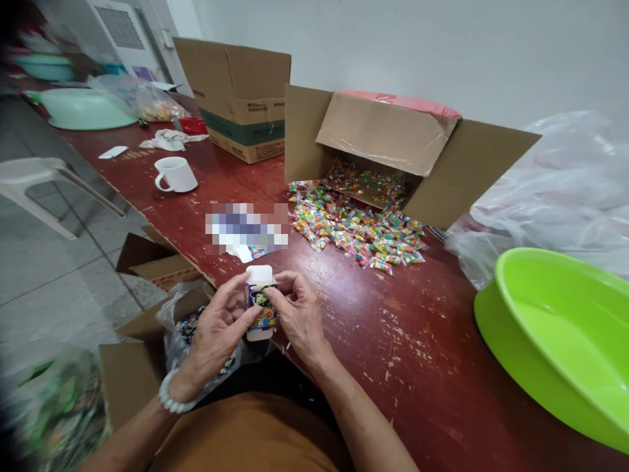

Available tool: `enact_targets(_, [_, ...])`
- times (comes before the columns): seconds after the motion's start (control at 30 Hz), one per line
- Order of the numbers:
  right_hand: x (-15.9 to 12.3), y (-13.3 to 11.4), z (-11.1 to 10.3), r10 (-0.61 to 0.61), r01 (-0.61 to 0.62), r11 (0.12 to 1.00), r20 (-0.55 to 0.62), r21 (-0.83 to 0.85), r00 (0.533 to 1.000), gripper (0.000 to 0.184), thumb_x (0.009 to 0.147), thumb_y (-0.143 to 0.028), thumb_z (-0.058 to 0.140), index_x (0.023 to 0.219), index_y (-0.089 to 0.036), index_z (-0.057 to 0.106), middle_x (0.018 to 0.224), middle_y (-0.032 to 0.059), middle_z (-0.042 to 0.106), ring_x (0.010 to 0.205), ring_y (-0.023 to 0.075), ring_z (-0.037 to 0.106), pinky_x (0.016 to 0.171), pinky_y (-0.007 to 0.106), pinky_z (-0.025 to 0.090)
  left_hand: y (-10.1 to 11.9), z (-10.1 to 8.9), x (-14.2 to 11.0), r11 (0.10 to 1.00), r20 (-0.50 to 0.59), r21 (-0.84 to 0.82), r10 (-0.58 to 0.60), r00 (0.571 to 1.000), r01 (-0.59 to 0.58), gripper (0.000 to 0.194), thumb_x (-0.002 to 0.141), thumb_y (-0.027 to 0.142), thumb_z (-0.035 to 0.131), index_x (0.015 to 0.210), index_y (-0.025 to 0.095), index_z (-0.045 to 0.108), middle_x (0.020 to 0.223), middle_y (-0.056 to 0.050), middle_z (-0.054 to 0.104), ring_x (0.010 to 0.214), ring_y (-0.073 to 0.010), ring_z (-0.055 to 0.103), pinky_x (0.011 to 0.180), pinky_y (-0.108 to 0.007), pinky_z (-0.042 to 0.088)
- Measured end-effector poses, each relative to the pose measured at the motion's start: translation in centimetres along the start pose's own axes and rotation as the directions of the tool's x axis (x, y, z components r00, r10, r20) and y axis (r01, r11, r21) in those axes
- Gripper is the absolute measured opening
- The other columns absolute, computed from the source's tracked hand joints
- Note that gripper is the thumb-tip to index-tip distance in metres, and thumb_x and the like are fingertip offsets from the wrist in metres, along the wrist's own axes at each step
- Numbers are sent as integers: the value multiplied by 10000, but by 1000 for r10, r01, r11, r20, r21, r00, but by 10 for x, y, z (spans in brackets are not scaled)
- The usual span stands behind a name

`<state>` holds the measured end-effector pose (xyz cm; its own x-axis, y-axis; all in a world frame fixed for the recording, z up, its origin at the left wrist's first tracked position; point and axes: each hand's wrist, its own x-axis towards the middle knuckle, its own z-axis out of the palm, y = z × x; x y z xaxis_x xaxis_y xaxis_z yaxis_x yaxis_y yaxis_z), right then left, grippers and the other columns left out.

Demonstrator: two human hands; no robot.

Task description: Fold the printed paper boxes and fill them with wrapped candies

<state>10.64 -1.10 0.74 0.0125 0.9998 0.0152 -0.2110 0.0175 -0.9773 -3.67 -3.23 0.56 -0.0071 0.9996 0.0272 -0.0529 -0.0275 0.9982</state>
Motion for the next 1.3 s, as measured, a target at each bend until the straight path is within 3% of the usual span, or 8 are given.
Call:
enact_targets(0.23, [13, 11, -13, 150, -157, 987, 123, 45, 981, 263, 739, -396, 783, 731, -161, 665, 676, -7, 639, 606, 116, 552, 608, 247, 444, -3, -10, 8, 987, 121, -37, -150, 981, 155, 317, 826, 403, 708, 1055, 198, 629, 970, -36, 718, 837, -178, 673, 711, -257, 550])
enact_targets(0.37, [26, 9, -22, 194, -211, 976, 205, 62, 959, 420, 583, -374, 884, 887, -196, 654, 683, -38, 634, 575, 113, 557, 574, 237, 445, -10, -16, 15, 989, 159, 17, -150, 976, 149, 289, 863, 435, 673, 1031, 200, 655, 982, -29, 715, 869, -171, 661, 767, -249, 536])
enact_targets(0.5, [27, 8, -24, 48, -2, 987, 282, -159, 958, 203, 749, -364, 773, 812, -192, 685, 724, -2, 642, 620, 118, 554, 590, 240, 449, -14, -15, 17, 997, 132, 30, -73, 988, 70, 284, 835, 416, 717, 1003, 201, 636, 977, -20, 705, 889, -157, 650, 802, -232, 517])
enact_targets(0.63, [23, 4, -23, -203, 267, 903, 214, -336, 956, 102, 811, -271, 693, 738, -201, 707, 717, 11, 637, 669, 142, 576, 625, 256, 455, -8, -8, 14, 960, 84, -174, -206, 975, 218, 553, 770, 442, 780, 1205, 275, 482, 869, 36, 688, 756, -148, 673, 686, -238, 545])
enact_targets(0.8, [16, -6, -22, -233, 385, 828, 373, -408, 898, 145, 894, -309, 629, 869, -225, 744, 844, 46, 705, 828, 183, 657, 767, 309, 500, 1, 1, 8, 779, 299, -259, -497, 814, 571, 516, 891, 613, 539, 1154, 170, 574, 783, -57, 704, 503, -162, 641, 469, -263, 517])
enact_targets(0.9, [15, -8, -20, -80, 226, 901, 371, -369, 925, 220, 915, -380, 608, 845, -205, 723, 702, 24, 692, 702, 165, 666, 697, 292, 516, -2, 3, 9, 705, 305, -324, -554, 775, 631, 555, 924, 642, 429, 1100, 149, 611, 693, -60, 685, 415, -157, 602, 397, -252, 474])
enact_targets(1.07, [25, -3, -14, 200, -154, 976, 349, -155, 916, 309, 743, -440, 767, 859, -172, 665, 640, -15, 677, 450, 118, 606, 468, 235, 480, -9, 5, 12, 802, 266, -271, -469, 843, 532, 620, 899, 708, 402, 884, 135, 638, 648, -54, 667, 391, -133, 578, 385, -218, 423])
enact_targets(1.3, [28, -8, -12, 205, -201, 979, 301, -46, 931, 256, 726, -387, 775, 789, -162, 670, 569, -7, 676, 406, 122, 598, 429, 224, 475, -15, 1, 18, 923, 267, -102, -333, 904, 371, 685, 920, 694, 368, 836, 98, 693, 624, -66, 659, 415, -119, 553, 432, -225, 422])
